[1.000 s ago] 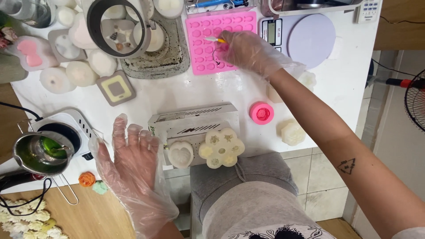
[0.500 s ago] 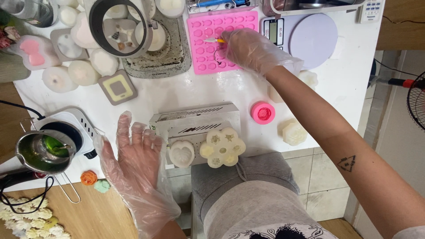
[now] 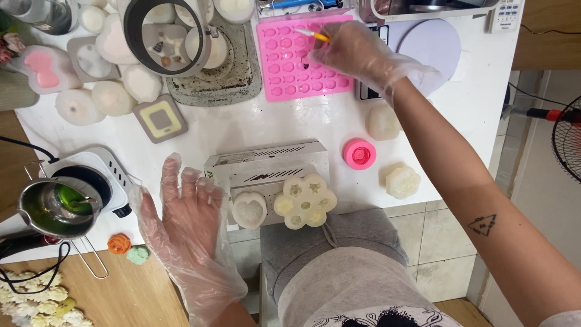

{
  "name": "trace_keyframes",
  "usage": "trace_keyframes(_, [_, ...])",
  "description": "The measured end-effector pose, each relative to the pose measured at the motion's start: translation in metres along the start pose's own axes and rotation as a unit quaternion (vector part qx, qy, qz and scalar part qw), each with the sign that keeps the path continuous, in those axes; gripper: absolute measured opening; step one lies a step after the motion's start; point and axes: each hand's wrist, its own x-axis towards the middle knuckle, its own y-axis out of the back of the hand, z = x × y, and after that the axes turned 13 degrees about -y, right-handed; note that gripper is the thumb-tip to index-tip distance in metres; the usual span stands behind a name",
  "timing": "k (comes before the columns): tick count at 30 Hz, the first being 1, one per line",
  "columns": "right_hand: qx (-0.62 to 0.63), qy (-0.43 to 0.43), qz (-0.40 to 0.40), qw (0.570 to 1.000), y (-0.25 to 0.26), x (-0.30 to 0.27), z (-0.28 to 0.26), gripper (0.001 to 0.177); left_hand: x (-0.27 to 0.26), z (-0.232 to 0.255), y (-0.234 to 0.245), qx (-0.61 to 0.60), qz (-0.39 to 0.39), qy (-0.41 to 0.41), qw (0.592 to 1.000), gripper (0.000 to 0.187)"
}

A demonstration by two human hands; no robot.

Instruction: Melting green wax in a pot on a hot plate and pouring it into small flower-shaped silicone molds.

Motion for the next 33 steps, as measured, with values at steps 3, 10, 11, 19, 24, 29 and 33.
trace_keyframes(3, [0.099,0.016,0.034,0.994,-0.011,0.014,0.028,0.026,-0.01,0.006,-0.005,0.005,0.001,0.001,1.0,0.069])
trace_keyframes(10, [0.04,-0.018,0.142,0.989,-0.002,-0.007,0.01,0.042,-0.014,0.009,-0.013,0.017,0.0,0.002,1.0,0.07])
trace_keyframes(11, [0.01,-0.013,0.162,0.987,-0.001,-0.01,0.008,0.045,-0.014,0.009,-0.014,0.019,0.0,0.001,1.0,0.07])
trace_keyframes(19, [0.021,-0.035,0.09,0.995,-0.006,-0.056,0.021,0.034,-0.01,0.009,-0.021,0.033,0.005,0.01,0.999,0.071])
trace_keyframes(24, [-0.033,-0.115,-0.029,0.992,-0.041,-0.08,0.045,0.032,0.019,-0.004,-0.061,0.462,-0.028,0.015,0.887,0.045])
trace_keyframes(29, [-0.27,0.05,0.08,0.958,-0.089,-0.078,0.078,0.027,0.049,-0.026,-0.119,0.581,-0.243,0.079,0.772,0.04])
trace_keyframes(33, [-0.234,-0.059,0.052,0.969,-0.072,-0.084,0.031,0.024,0.101,-0.09,-0.097,0.73,-0.368,0.062,0.573,0.04])
